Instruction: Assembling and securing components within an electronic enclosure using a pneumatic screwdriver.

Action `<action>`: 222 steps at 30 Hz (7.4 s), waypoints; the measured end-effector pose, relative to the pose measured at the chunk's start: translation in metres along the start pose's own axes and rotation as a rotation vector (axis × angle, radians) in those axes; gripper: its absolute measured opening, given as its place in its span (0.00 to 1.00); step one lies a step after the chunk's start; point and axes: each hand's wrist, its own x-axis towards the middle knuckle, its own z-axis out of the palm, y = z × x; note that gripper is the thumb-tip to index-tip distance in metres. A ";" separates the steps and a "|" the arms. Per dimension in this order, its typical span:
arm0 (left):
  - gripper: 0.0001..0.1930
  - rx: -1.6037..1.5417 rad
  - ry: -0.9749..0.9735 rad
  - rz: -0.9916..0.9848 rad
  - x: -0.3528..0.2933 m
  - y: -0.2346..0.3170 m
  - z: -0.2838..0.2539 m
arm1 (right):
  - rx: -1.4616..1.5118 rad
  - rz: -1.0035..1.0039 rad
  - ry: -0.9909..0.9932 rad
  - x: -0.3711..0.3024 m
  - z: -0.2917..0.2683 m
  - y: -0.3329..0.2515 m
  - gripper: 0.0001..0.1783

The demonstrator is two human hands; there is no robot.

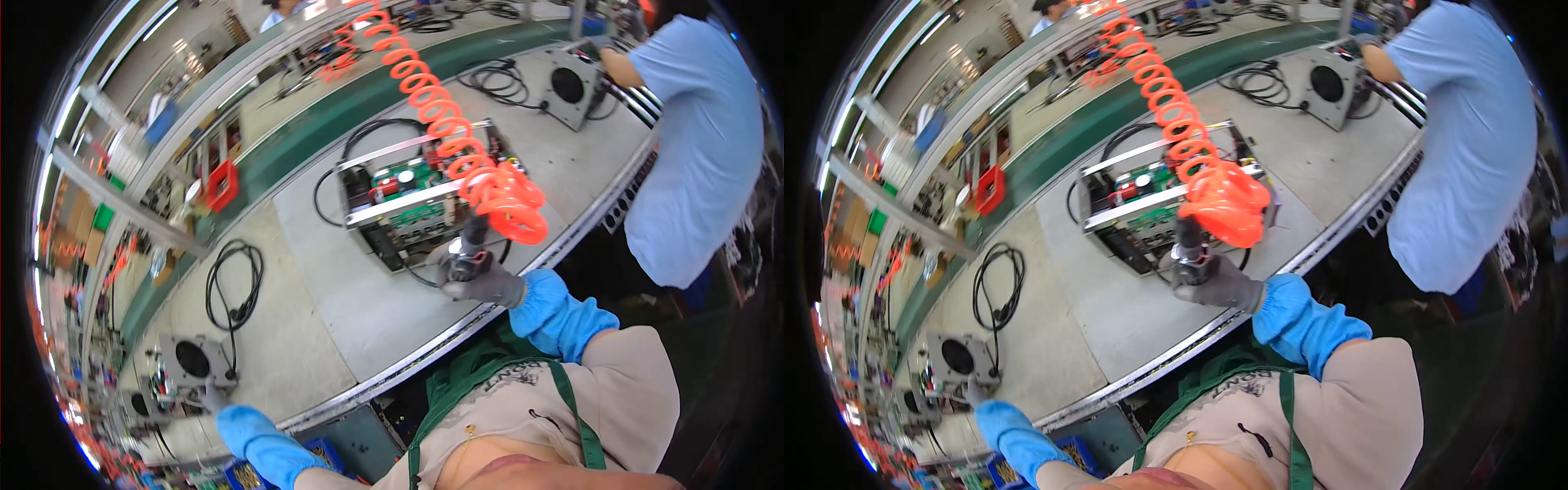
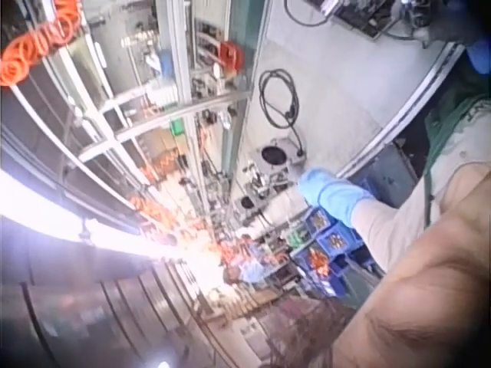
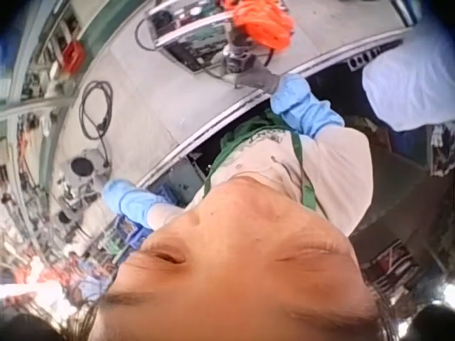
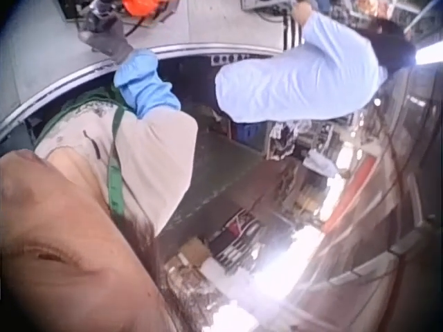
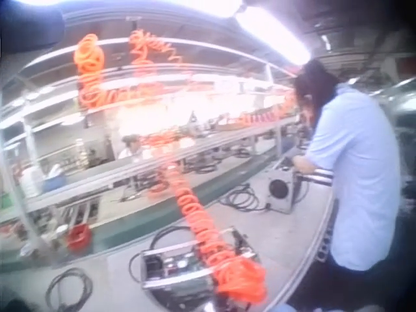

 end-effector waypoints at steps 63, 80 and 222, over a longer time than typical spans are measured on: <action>0.27 0.325 -0.321 0.373 -0.260 0.058 0.197 | 0.053 -0.200 0.128 -0.009 -0.006 -0.044 0.25; 0.23 0.328 -0.491 0.531 -0.318 0.070 0.246 | -0.154 -0.236 0.092 0.005 0.020 -0.003 0.20; 0.21 -0.729 -0.649 -0.212 -0.411 0.125 0.256 | -1.728 -0.573 -0.809 0.138 0.193 -0.118 0.09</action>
